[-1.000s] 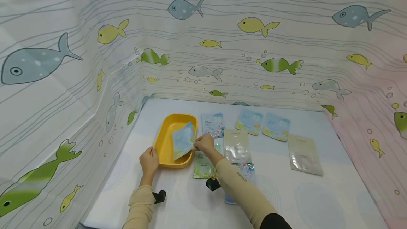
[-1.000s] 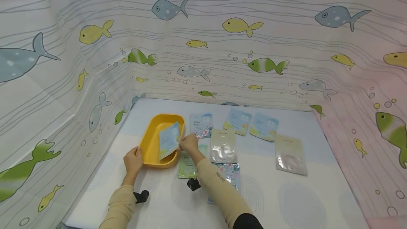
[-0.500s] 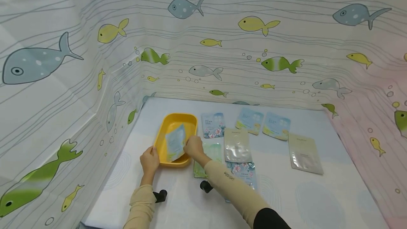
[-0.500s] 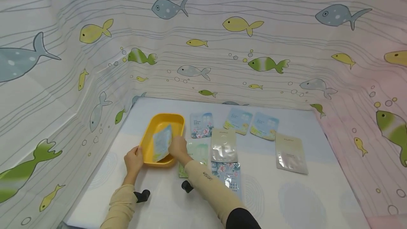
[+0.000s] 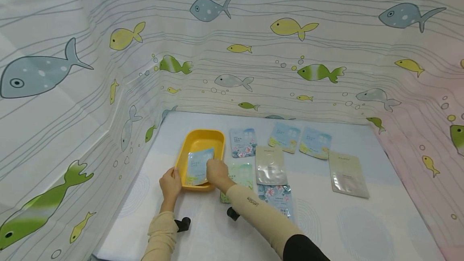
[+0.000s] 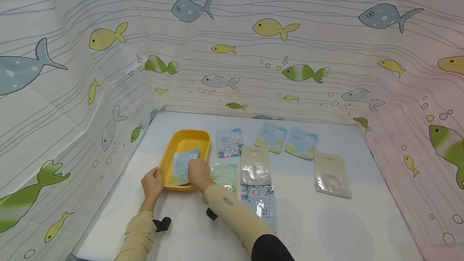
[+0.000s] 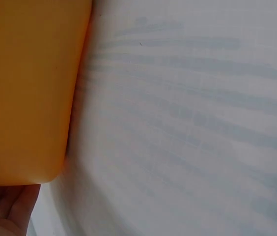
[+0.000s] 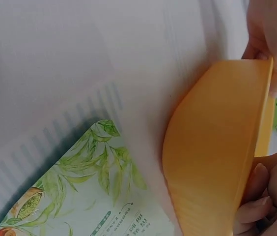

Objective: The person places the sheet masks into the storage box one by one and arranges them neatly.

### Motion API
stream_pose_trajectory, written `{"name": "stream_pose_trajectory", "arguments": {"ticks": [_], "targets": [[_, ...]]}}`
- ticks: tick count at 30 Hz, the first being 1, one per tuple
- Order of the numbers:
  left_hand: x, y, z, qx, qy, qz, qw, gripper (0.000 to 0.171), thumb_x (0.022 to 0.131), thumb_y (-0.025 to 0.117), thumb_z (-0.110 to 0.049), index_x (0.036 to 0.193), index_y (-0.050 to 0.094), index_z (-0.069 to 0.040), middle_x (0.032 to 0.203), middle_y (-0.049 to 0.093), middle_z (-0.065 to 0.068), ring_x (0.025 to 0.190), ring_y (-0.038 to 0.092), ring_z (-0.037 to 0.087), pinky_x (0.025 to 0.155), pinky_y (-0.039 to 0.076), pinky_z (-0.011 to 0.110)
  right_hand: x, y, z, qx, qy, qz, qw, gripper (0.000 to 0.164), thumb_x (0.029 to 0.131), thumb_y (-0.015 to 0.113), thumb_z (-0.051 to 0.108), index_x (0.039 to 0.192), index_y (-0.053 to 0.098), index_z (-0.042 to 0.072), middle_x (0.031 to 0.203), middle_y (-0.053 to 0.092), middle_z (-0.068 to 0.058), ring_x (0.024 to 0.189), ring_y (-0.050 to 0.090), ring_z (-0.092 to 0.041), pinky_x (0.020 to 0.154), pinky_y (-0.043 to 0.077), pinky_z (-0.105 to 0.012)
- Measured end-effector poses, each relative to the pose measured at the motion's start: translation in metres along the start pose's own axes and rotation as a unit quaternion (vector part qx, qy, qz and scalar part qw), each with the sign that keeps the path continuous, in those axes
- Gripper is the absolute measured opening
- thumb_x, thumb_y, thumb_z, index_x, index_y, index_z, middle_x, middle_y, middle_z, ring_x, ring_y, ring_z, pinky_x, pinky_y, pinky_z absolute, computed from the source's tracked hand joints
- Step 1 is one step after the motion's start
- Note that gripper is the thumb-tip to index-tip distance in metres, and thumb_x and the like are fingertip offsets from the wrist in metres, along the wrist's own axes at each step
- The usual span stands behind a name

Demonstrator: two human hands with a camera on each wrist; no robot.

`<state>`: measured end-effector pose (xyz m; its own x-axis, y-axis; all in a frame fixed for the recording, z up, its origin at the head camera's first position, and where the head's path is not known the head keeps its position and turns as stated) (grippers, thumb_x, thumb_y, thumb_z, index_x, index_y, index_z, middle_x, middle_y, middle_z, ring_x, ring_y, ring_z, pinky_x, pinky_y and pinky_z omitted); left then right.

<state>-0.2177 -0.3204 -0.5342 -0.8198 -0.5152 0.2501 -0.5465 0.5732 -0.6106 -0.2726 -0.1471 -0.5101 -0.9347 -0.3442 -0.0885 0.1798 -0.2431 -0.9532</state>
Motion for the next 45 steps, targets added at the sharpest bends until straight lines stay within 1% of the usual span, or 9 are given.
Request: {"name": "stream_pose_trajectory", "arguments": {"ticks": [7,11,13,16,20,27,32,38,45], "targets": [[-0.001,0.003,0.000,-0.001,-0.002,0.000,1.0000,0.029,0.094,0.048,-0.008,0.107,0.062,0.014,0.106,0.063,0.031,0.101,0.057,0.050,0.090,0.043,0.055,-0.004,-0.001,-0.002,0.004,-0.002,-0.012,1.000,0.012,0.090,0.060,0.009,0.080,0.066,0.007,0.070,0.062,-0.003,0.055,0.054,-0.012,0.043,0.044,-0.025],[-0.002,0.002,0.001,-0.003,-0.005,0.001,1.0000,0.029,0.094,0.048,-0.008,0.107,0.062,0.014,0.106,0.062,0.032,0.101,0.057,0.050,0.091,0.043,0.055,-0.009,-0.004,-0.006,0.065,-0.013,-0.027,0.997,0.009,0.088,0.063,0.008,0.081,0.068,0.005,0.075,0.067,-0.004,0.063,0.061,-0.015,0.050,0.049,-0.027],[-0.002,0.001,0.001,-0.002,-0.008,0.001,1.0000,0.030,0.094,0.047,-0.008,0.108,0.062,0.014,0.107,0.062,0.032,0.102,0.057,0.050,0.091,0.043,0.055,-0.013,-0.006,-0.009,0.130,-0.026,-0.036,0.991,0.008,0.086,0.065,0.008,0.087,0.070,0.002,0.081,0.069,-0.006,0.071,0.065,-0.017,0.057,0.052,-0.026],[-0.002,0.000,0.003,-0.004,-0.008,-0.002,1.0000,0.030,0.095,0.047,-0.008,0.108,0.062,0.014,0.107,0.062,0.032,0.102,0.057,0.050,0.090,0.043,0.055,-0.017,-0.010,-0.015,0.234,-0.045,-0.049,0.970,0.016,0.085,0.068,0.010,0.096,0.070,-0.001,0.088,0.070,-0.009,0.078,0.067,-0.019,0.064,0.053,-0.024],[-0.002,-0.003,0.003,-0.007,0.003,-0.010,0.9999,0.029,0.095,0.048,-0.007,0.107,0.062,0.014,0.105,0.062,0.032,0.100,0.057,0.050,0.089,0.044,0.056,-0.022,-0.015,-0.021,0.299,-0.060,-0.050,0.951,0.017,0.086,0.067,0.013,0.097,0.069,0.000,0.085,0.068,-0.006,0.074,0.063,-0.014,0.061,0.050,-0.020],[-0.002,0.000,0.004,-0.011,-0.005,0.001,0.9999,0.030,0.095,0.047,-0.008,0.109,0.061,0.015,0.108,0.061,0.033,0.103,0.056,0.050,0.091,0.043,0.055,-0.030,-0.031,-0.030,0.327,-0.090,-0.042,0.940,0.018,0.087,0.067,0.013,0.097,0.068,-0.002,0.086,0.068,-0.009,0.076,0.063,-0.018,0.064,0.051,-0.022],[-0.003,0.002,0.002,-0.011,-0.007,0.002,0.9999,0.030,0.095,0.047,-0.008,0.109,0.061,0.015,0.107,0.061,0.033,0.103,0.056,0.050,0.090,0.043,0.055,-0.032,-0.040,-0.045,0.353,-0.095,-0.032,0.930,0.018,0.086,0.066,0.011,0.096,0.068,-0.004,0.083,0.067,-0.010,0.069,0.063,-0.016,0.059,0.050,-0.020],[-0.003,0.002,0.000,-0.014,-0.008,-0.003,0.9999,0.029,0.095,0.048,-0.008,0.109,0.062,0.014,0.108,0.062,0.032,0.103,0.057,0.049,0.091,0.043,0.055,-0.036,-0.050,-0.066,0.346,-0.094,-0.034,0.933,0.013,0.085,0.068,0.011,0.091,0.069,-0.001,0.080,0.067,-0.008,0.068,0.060,-0.013,0.059,0.049,-0.021],[-0.004,0.002,0.000,-0.016,-0.014,0.002,0.9998,0.030,0.095,0.047,-0.008,0.110,0.061,0.014,0.109,0.061,0.032,0.104,0.056,0.049,0.091,0.042,0.055,-0.042,-0.052,-0.084,0.364,-0.070,-0.003,0.929,0.014,0.087,0.066,0.012,0.091,0.068,-0.001,0.076,0.066,-0.007,0.063,0.065,-0.022,0.053,0.050,-0.024]]}}
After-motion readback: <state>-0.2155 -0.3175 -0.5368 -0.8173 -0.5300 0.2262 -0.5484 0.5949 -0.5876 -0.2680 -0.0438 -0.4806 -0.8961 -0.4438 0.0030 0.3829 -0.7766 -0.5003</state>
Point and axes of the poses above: each hand's wrist, its own x-axis towards the middle knuckle, its own y-axis out of the palm, z = x × y, the point moved 8 cm from there along x, towards the middle knuckle
